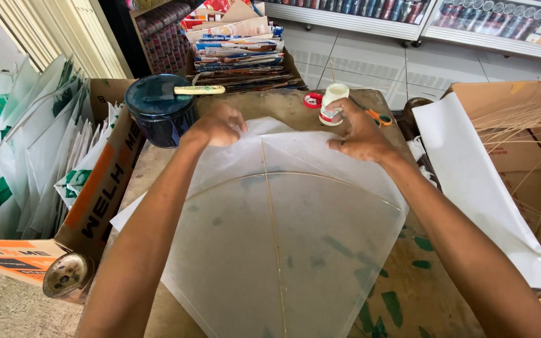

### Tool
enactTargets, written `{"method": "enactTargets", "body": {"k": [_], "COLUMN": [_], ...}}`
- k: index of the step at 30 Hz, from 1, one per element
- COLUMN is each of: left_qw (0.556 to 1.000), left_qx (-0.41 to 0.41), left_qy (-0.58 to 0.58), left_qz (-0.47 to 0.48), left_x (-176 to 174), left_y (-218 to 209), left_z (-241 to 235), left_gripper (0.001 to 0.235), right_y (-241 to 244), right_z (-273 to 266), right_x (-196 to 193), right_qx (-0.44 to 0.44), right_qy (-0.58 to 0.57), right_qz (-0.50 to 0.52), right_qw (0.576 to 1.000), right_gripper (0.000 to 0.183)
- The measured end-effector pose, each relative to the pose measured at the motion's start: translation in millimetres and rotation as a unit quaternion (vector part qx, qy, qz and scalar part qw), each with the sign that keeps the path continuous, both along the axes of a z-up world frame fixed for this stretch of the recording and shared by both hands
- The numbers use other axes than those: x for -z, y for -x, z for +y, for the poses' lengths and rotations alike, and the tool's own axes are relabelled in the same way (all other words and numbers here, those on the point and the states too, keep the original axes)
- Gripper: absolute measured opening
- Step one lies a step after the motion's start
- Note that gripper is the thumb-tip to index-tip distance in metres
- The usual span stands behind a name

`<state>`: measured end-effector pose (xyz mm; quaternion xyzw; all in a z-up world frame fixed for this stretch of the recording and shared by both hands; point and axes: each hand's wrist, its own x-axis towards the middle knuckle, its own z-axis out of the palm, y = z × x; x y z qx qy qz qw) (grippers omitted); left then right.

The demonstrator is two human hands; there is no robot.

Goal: Assembling a kite by gluing bamboo sticks to paper and trimming the edges with scissors

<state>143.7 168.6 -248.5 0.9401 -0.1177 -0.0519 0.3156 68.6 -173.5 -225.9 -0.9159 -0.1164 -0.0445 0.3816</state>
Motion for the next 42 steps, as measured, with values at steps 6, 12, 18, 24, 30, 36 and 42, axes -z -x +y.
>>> {"method": "enactTargets", "body": {"k": [6,12,18,24,30,36,42], "left_qw": [0.997,0.992,0.989,0.983,0.974,0.988,0.988], "left_qx": [-0.064,-0.109,-0.112,-0.054,-0.038,-0.101,-0.097], "left_qy": [0.035,0.058,0.094,0.162,0.17,0.027,0.057], "left_qz": [0.003,0.008,-0.034,-0.073,-0.144,-0.116,-0.101], "left_x": [2.0,-23.2,24.8,40.6,58.0,21.1,41.1], "left_y": [4.8,21.3,-34.7,-28.5,-33.5,10.1,-10.1], "left_z": [-10.1,-38.7,-37.9,-31.7,-13.8,-18.8,-20.8], "left_gripper": [0.04,0.038,0.04,0.028,0.02,0.016,0.029], "right_y": [-5.1,-2.9,3.5,-3.1,-4.5,-13.3,-6.4], "right_z": [-8.2,-1.2,6.4,0.9,-4.3,-17.1,-1.9], "right_x": [29.5,37.5,30.6,32.6,36.0,46.2,37.7], "right_qx": [0.008,0.003,0.022,0.009,0.005,0.015,0.021], "right_qy": [0.058,0.067,0.04,0.058,0.067,0.1,0.114], "right_qz": [-0.099,-0.087,-0.049,-0.073,-0.09,-0.089,-0.083], "right_qw": [0.993,0.994,0.998,0.996,0.994,0.991,0.99], "right_gripper": [0.062,0.058,0.064,0.061,0.058,0.063,0.059]}}
